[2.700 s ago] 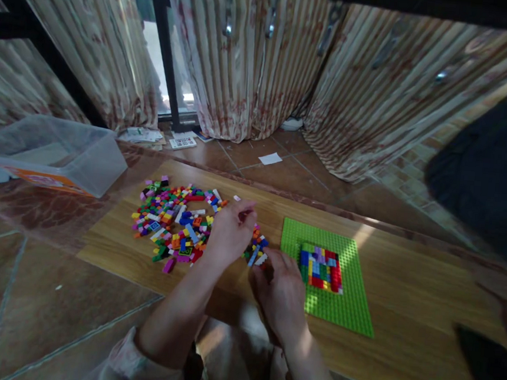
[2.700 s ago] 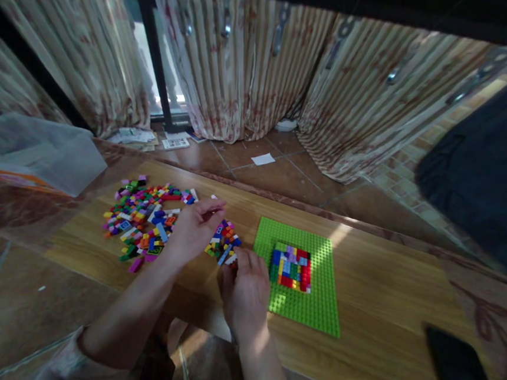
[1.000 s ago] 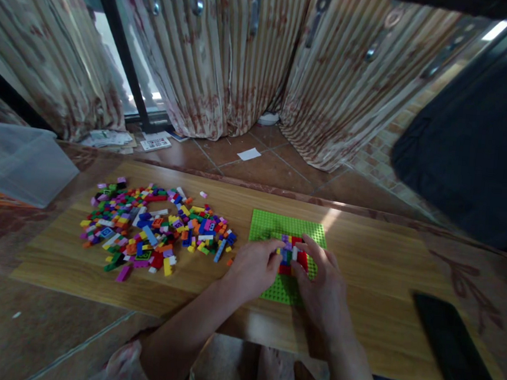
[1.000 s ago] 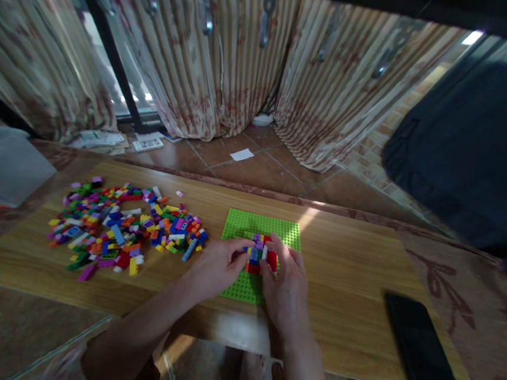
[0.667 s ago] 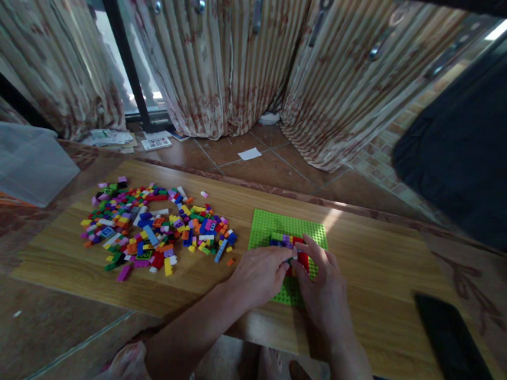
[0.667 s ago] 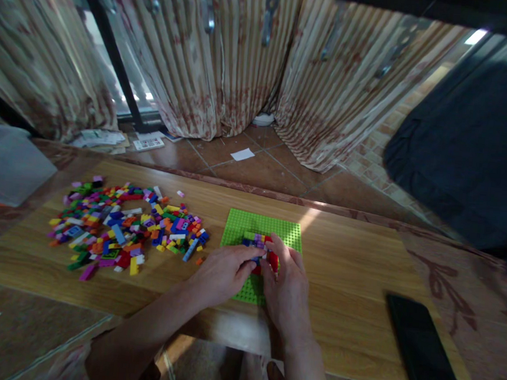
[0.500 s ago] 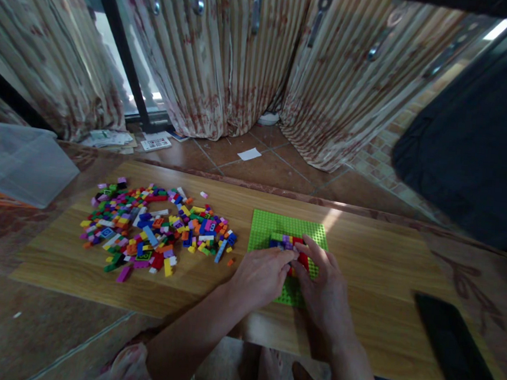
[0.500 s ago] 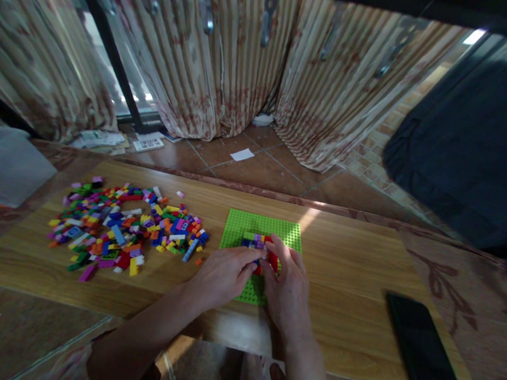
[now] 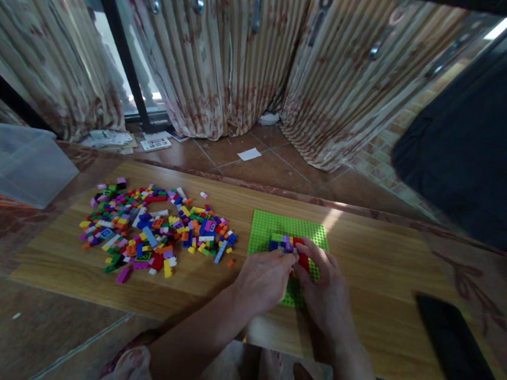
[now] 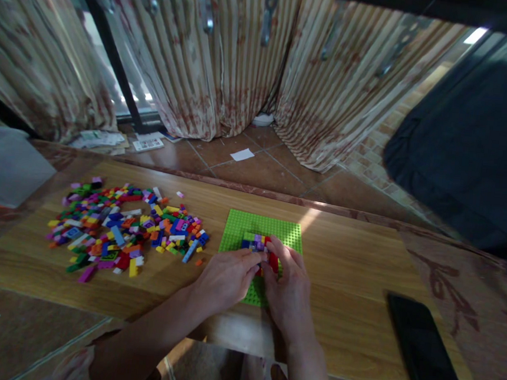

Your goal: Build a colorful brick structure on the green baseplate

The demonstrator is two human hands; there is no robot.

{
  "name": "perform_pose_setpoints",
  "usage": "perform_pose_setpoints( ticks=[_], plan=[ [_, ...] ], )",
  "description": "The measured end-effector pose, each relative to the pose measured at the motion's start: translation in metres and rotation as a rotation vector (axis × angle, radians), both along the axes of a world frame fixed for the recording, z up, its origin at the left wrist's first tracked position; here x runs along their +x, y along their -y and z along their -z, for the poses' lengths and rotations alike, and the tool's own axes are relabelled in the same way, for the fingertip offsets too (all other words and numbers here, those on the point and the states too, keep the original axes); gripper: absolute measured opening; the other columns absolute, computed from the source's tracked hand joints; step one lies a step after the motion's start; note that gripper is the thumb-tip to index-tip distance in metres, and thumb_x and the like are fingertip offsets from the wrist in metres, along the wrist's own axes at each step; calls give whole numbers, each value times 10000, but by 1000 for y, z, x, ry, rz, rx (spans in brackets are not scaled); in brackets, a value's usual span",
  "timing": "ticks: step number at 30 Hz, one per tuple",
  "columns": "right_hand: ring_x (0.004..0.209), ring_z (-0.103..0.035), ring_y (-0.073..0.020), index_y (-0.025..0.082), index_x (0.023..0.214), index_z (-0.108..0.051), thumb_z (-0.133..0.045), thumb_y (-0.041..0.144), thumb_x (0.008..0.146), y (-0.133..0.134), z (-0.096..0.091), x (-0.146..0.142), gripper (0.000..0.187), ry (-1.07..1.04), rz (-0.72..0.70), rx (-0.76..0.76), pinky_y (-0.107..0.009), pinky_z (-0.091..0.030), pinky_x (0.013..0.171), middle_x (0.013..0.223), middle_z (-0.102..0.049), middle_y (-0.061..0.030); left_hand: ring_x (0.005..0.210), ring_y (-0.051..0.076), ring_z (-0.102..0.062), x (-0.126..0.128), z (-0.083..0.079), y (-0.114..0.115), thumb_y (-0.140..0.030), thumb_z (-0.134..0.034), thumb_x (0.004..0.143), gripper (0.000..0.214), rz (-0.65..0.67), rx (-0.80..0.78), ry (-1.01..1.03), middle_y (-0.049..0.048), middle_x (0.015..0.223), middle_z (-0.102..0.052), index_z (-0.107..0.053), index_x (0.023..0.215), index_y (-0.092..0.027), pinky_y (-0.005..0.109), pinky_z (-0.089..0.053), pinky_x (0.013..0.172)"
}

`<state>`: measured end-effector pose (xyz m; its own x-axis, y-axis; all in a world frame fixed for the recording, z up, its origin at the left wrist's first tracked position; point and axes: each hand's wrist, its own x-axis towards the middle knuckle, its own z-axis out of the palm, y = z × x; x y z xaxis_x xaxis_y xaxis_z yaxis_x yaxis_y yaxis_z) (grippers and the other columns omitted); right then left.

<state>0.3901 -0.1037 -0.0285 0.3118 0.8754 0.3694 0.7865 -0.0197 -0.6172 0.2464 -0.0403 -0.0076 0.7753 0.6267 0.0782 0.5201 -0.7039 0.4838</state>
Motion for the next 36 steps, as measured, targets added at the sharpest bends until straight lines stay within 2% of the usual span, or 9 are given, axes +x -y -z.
perform_pose_setpoints(
  ticks=[9,15,18,22,29,33,36],
  plan=[
    [1140,-604,-240,234,1219,-619,-578,333,860,3,0,2,375,-119,24,25,-466,-507,950,1257,-643,-105,864,234,-672,6,0,6,-177,-391,932,348,-24,93,-74,81,1007,-680,-524,1252,-171,356,-557,724],
    [1035,-648,-234,223,1301,-551,-564,301,833,2,-2,0,475,-210,50,11,-425,-550,819,1170,-691,-109,858,249,-675,11,-2,11,-152,-399,923,357,-38,128,-124,94,991,-677,-526,1256,-148,370,-553,713],
    [1000,-663,-232,213,1304,-545,-550,264,820,2,-4,1,487,-254,53,16,-416,-545,812,1154,-699,-116,866,242,-676,13,-3,13,-158,-358,948,352,-57,148,-152,108,984,-674,-536,1251,-140,354,-543,723],
    [960,-678,-222,197,1250,-586,-519,227,812,4,-4,7,444,-343,155,78,-426,-532,848,1093,-714,-120,878,220,-673,14,-1,15,-148,-374,945,387,-69,148,-163,108,989,-676,-497,1312,-139,320,-531,760],
    [847,-695,-197,183,1097,-666,-596,283,793,-3,1,11,327,-471,317,295,-418,-538,841,945,-739,-91,936,218,-670,5,-1,10,-147,-416,914,432,-87,24,4,78,1066,-701,-492,1337,-180,331,-536,825],
    [836,-694,-196,183,1061,-691,-632,329,806,-3,-7,-2,300,-433,336,311,-404,-541,833,932,-741,-85,972,197,-670,-11,-11,-7,-184,-427,927,372,-232,-63,212,66,1149,-701,-585,1262,-207,316,-518,876],
    [809,-682,-180,197,1016,-708,-641,337,825,-1,-16,-21,245,-337,290,275,-351,-545,775,937,-736,-72,868,181,-679,-31,-17,-30,-195,-467,909,326,-392,-94,392,70,1063,-730,-654,1176,-177,293,-516,820]
  ],
)
